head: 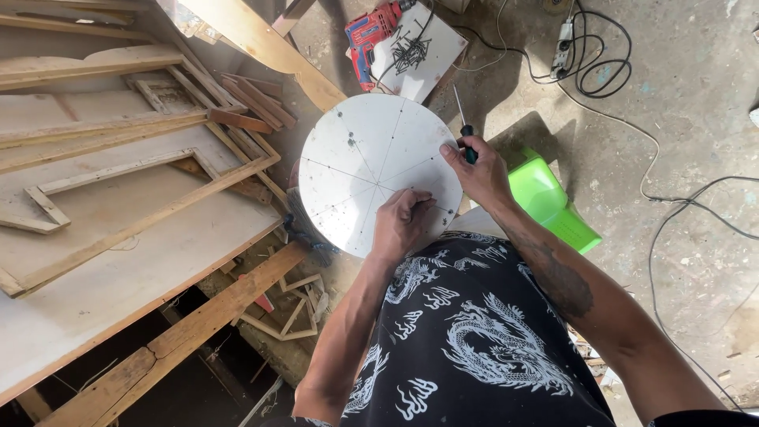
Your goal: The person uses a manual screwdriver to poke holes into a circular white board along pre-drawn lines.
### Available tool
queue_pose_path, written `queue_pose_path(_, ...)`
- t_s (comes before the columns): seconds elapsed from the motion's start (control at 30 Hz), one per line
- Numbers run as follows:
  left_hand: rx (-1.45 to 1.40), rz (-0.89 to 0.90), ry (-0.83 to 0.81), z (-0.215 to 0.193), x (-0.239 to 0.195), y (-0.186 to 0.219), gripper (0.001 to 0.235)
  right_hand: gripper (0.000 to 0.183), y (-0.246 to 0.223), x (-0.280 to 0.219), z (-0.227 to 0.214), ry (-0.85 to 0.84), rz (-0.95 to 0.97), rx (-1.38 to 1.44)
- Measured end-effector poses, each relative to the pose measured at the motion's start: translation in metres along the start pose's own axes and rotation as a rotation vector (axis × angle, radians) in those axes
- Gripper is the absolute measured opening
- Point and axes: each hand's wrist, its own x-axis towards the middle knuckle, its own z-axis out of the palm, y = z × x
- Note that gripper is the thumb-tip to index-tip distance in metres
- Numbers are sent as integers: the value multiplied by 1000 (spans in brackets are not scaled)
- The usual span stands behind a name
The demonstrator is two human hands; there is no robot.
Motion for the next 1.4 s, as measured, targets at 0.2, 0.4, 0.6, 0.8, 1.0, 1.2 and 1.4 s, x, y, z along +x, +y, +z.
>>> queue_pose_path(0.2,119,159,-12,0,-1,14,2,55,6,0,3,7,-16,-17)
queue_pose_path(0.4,186,406,5,5,-4,-1,4,59,3,2,5,-16,-9,-34)
queue_pose_path(0.6,140,415,56,12,-11,-10,3,53,-2,-11,4,39,-84,-144)
queue_pose_path(0.8,147,325,87,32,-11,-19,8,17,-10,-22,-26,366,-732,-137)
queue_pose_path(1.0,174,266,75,37,-9,-23,7,22,-19,-59,-24,-98,-598,103)
queue_pose_path(1.2,183,257,-10,28,-9,-13,15,24,-26,-72,-17,-204,-604,131)
queue_pose_path(1.4,63,148,-84,-2,-6,22,32,39,-19,-71,-14,-170,-624,60)
